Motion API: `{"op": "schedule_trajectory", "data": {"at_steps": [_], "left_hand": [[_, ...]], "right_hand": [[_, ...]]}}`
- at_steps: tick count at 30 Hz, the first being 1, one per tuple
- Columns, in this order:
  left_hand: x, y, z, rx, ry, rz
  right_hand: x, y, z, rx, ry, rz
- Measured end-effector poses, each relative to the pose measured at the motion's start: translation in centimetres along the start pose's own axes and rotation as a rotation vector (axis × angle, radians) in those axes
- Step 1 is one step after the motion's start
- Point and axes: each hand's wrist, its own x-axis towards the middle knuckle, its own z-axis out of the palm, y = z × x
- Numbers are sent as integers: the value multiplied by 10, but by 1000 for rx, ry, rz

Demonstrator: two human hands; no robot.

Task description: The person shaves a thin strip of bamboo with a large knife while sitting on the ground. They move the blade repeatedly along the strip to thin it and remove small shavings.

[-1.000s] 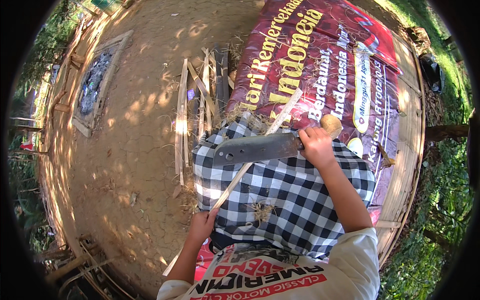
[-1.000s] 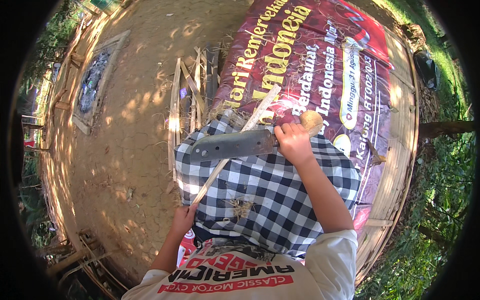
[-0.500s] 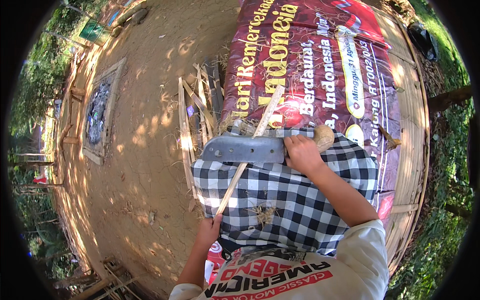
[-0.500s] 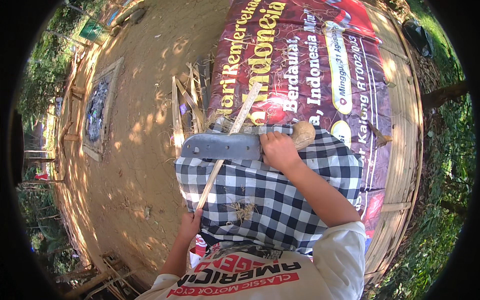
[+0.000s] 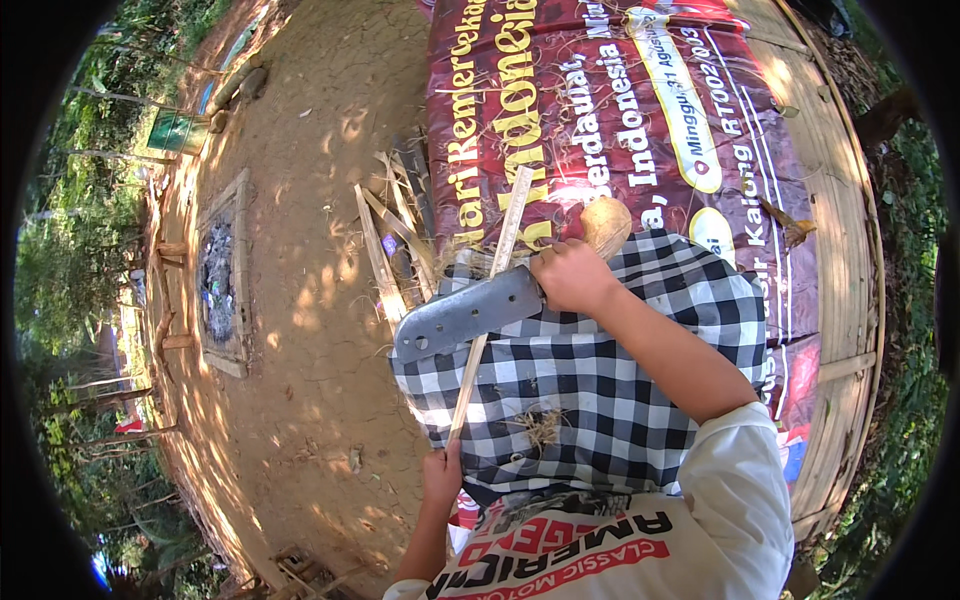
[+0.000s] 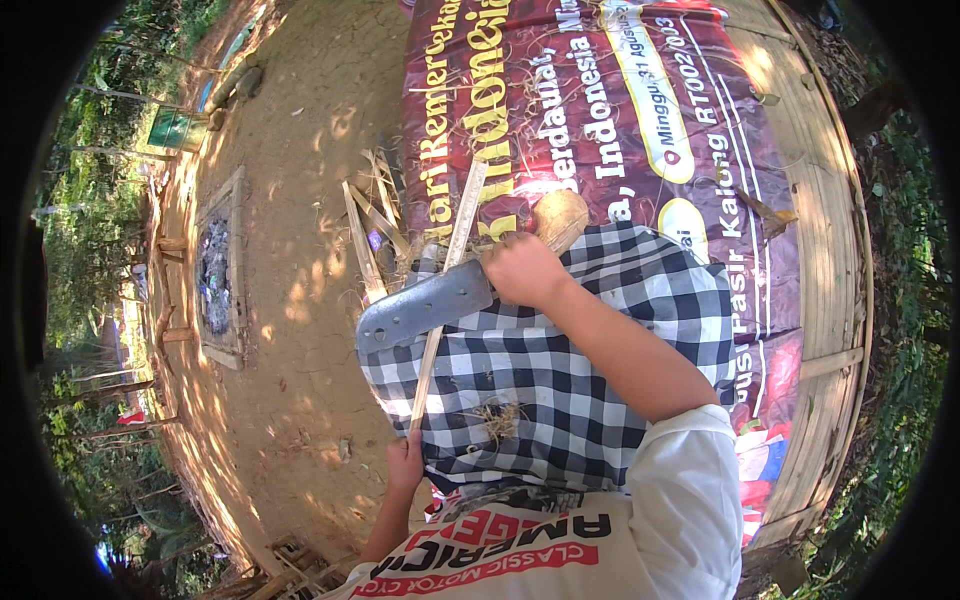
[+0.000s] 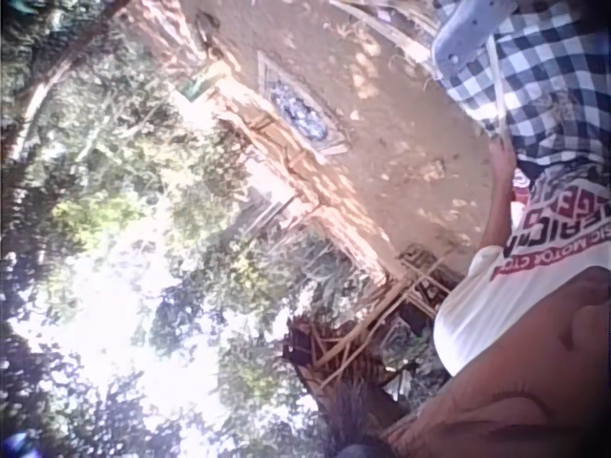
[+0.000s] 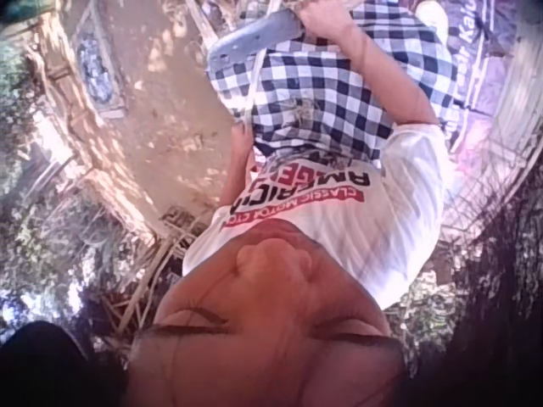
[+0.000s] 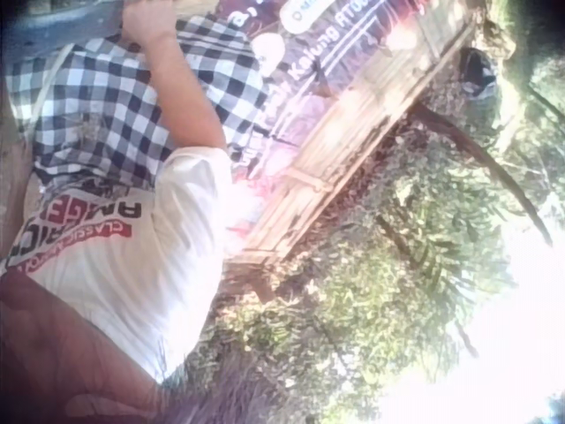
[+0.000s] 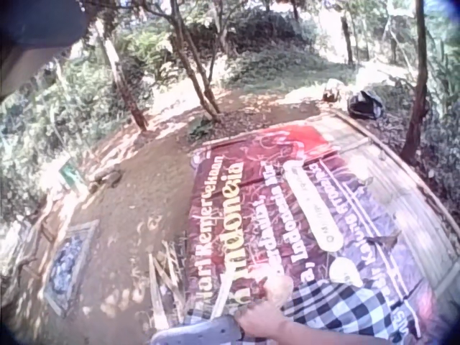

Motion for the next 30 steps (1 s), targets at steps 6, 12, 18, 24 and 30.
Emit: {"op": "schedule_trajectory", "data": {"at_steps": [6, 12, 18, 24, 30], "left_hand": [[-14, -12, -1, -21, 28, -19], [-4, -50, 5, -58, -49, -37], [1, -31, -7, 44, -82, -42], [-2, -15, -5, 4, -34, -29], [-4, -19, 1, 60, 42, -25]], "right_hand": [[-1, 90, -32, -14, 57, 651], [-33, 142, -74, 158, 218, 1180], [-5, 79, -56, 217, 251, 611], [10, -5, -38, 264, -107, 151], [17, -6, -17, 242, -176, 130]]}}
